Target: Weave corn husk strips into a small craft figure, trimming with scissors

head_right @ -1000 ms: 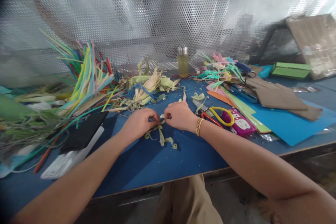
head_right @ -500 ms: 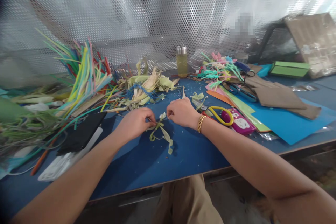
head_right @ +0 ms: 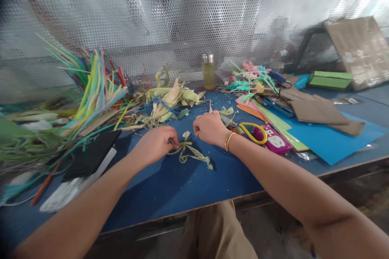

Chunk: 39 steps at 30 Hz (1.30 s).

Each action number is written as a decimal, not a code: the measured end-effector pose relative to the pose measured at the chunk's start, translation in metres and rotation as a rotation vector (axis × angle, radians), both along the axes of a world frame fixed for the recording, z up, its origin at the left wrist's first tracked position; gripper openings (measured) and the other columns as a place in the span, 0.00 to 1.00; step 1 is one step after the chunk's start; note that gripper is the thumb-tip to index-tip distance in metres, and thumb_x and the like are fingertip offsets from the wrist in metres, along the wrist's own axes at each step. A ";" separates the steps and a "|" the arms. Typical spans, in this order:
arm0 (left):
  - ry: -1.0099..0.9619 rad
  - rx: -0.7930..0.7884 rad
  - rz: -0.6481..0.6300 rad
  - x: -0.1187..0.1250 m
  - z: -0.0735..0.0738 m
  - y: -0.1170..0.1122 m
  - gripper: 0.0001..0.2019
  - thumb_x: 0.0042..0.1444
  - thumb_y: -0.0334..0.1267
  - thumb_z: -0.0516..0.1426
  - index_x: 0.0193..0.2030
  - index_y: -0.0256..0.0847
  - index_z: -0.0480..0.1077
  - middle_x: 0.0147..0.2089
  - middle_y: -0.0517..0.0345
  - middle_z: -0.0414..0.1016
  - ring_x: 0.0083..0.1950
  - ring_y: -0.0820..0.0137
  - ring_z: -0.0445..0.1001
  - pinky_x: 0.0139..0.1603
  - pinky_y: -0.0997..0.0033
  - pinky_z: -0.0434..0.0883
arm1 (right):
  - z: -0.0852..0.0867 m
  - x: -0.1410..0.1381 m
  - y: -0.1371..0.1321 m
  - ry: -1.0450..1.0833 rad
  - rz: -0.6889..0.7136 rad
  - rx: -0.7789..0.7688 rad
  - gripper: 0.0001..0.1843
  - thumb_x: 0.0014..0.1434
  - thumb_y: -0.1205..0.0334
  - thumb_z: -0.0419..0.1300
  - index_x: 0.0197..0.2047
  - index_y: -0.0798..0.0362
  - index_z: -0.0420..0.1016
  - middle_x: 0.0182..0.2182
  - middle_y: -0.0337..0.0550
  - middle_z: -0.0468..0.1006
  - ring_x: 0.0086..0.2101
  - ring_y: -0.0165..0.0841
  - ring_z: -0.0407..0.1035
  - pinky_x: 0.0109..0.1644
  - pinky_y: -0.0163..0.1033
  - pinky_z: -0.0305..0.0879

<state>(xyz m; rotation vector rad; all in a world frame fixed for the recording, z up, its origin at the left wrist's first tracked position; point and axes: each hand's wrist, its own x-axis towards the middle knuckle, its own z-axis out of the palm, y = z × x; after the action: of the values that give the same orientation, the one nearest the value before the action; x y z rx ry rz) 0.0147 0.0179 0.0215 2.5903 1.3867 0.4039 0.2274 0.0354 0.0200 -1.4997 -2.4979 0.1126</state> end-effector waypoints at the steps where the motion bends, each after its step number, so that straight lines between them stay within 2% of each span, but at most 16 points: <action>1: 0.008 -0.005 -0.004 0.000 0.000 -0.001 0.08 0.48 0.27 0.62 0.23 0.43 0.74 0.33 0.57 0.78 0.35 0.65 0.74 0.35 0.66 0.64 | 0.000 0.000 0.000 -0.003 0.001 -0.001 0.06 0.55 0.65 0.60 0.30 0.50 0.79 0.36 0.42 0.80 0.42 0.38 0.69 0.47 0.45 0.48; 4: 0.018 0.000 -0.007 0.000 0.002 -0.002 0.08 0.50 0.28 0.61 0.23 0.43 0.73 0.34 0.57 0.77 0.36 0.65 0.74 0.36 0.66 0.63 | -0.001 0.001 0.001 -0.011 -0.002 0.007 0.06 0.54 0.66 0.60 0.30 0.51 0.79 0.37 0.42 0.80 0.42 0.38 0.69 0.47 0.45 0.48; 7: -0.008 0.039 0.009 -0.001 0.001 -0.001 0.06 0.54 0.35 0.61 0.27 0.43 0.72 0.35 0.56 0.75 0.37 0.65 0.72 0.36 0.66 0.62 | -0.001 0.002 0.003 -0.018 -0.014 0.015 0.06 0.55 0.66 0.59 0.31 0.51 0.79 0.37 0.42 0.81 0.43 0.39 0.70 0.47 0.45 0.48; 11: -0.156 0.042 -0.009 -0.002 -0.004 0.005 0.09 0.57 0.41 0.58 0.28 0.42 0.68 0.35 0.56 0.73 0.36 0.66 0.70 0.35 0.67 0.62 | -0.001 0.002 0.003 -0.003 -0.018 -0.008 0.06 0.55 0.65 0.60 0.32 0.51 0.79 0.37 0.42 0.81 0.43 0.38 0.70 0.48 0.45 0.49; 14: -0.412 -0.057 -0.117 0.003 -0.010 0.007 0.11 0.55 0.36 0.57 0.23 0.41 0.63 0.38 0.55 0.75 0.37 0.69 0.71 0.37 0.69 0.65 | -0.001 0.001 0.002 0.010 -0.017 -0.014 0.07 0.55 0.65 0.60 0.33 0.50 0.80 0.37 0.41 0.80 0.42 0.38 0.71 0.48 0.45 0.50; 18: -0.601 -0.322 -0.205 0.008 -0.016 0.007 0.13 0.52 0.35 0.58 0.21 0.40 0.60 0.38 0.55 0.78 0.38 0.69 0.73 0.37 0.70 0.66 | -0.002 -0.001 0.001 0.026 -0.004 -0.024 0.06 0.54 0.63 0.61 0.34 0.49 0.80 0.37 0.41 0.81 0.42 0.38 0.71 0.48 0.44 0.50; 21: -0.619 -0.481 -0.122 0.007 -0.020 0.008 0.12 0.55 0.44 0.60 0.27 0.40 0.66 0.27 0.59 0.74 0.27 0.73 0.68 0.28 0.73 0.62 | -0.001 0.001 0.001 0.050 -0.014 -0.018 0.06 0.54 0.63 0.60 0.34 0.50 0.80 0.37 0.41 0.81 0.41 0.37 0.71 0.48 0.44 0.51; 24: -0.674 -0.537 0.005 0.006 -0.024 0.011 0.14 0.54 0.48 0.61 0.31 0.39 0.69 0.22 0.65 0.65 0.21 0.77 0.58 0.22 0.75 0.55 | 0.005 0.004 0.000 0.109 -0.003 0.004 0.06 0.54 0.64 0.60 0.33 0.51 0.79 0.36 0.41 0.81 0.40 0.36 0.71 0.47 0.42 0.53; 27: -0.789 -0.530 0.047 0.006 -0.026 0.014 0.12 0.49 0.44 0.64 0.33 0.39 0.70 0.25 0.64 0.68 0.23 0.77 0.61 0.25 0.75 0.57 | 0.013 0.006 -0.004 0.203 0.067 -0.027 0.06 0.54 0.65 0.59 0.32 0.52 0.78 0.35 0.40 0.81 0.38 0.33 0.71 0.45 0.39 0.56; 30: -0.811 -0.504 0.053 0.008 -0.025 0.013 0.12 0.45 0.41 0.66 0.33 0.38 0.71 0.30 0.60 0.72 0.28 0.75 0.66 0.29 0.74 0.62 | 0.017 0.003 -0.009 0.322 0.159 -0.106 0.05 0.54 0.65 0.60 0.31 0.54 0.77 0.32 0.40 0.80 0.34 0.30 0.70 0.40 0.35 0.58; 34: -0.720 -0.437 0.085 0.010 -0.025 0.011 0.12 0.44 0.42 0.65 0.29 0.38 0.70 0.24 0.64 0.67 0.25 0.76 0.62 0.27 0.74 0.60 | 0.013 -0.007 -0.013 0.494 0.246 -0.184 0.05 0.56 0.64 0.62 0.31 0.54 0.77 0.30 0.39 0.79 0.33 0.29 0.70 0.38 0.34 0.61; 36: -0.695 -0.427 0.095 0.011 -0.025 0.010 0.13 0.46 0.45 0.65 0.26 0.39 0.68 0.21 0.66 0.62 0.22 0.77 0.58 0.24 0.75 0.56 | 0.010 -0.010 -0.013 0.557 0.250 -0.168 0.06 0.58 0.63 0.61 0.32 0.54 0.78 0.31 0.39 0.79 0.33 0.29 0.70 0.39 0.34 0.62; 39: -0.722 -0.457 0.076 0.010 -0.025 0.010 0.15 0.47 0.47 0.65 0.28 0.39 0.68 0.20 0.68 0.60 0.21 0.78 0.56 0.22 0.75 0.53 | 0.006 -0.009 -0.009 0.573 0.222 -0.032 0.05 0.59 0.65 0.61 0.35 0.53 0.79 0.33 0.40 0.80 0.35 0.29 0.71 0.40 0.34 0.62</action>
<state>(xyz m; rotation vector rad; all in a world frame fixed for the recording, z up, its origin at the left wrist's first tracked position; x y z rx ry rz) 0.0250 0.0281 -0.0036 1.7631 1.1347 0.8181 0.2185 0.0260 0.0256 -1.0048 -2.1775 0.5378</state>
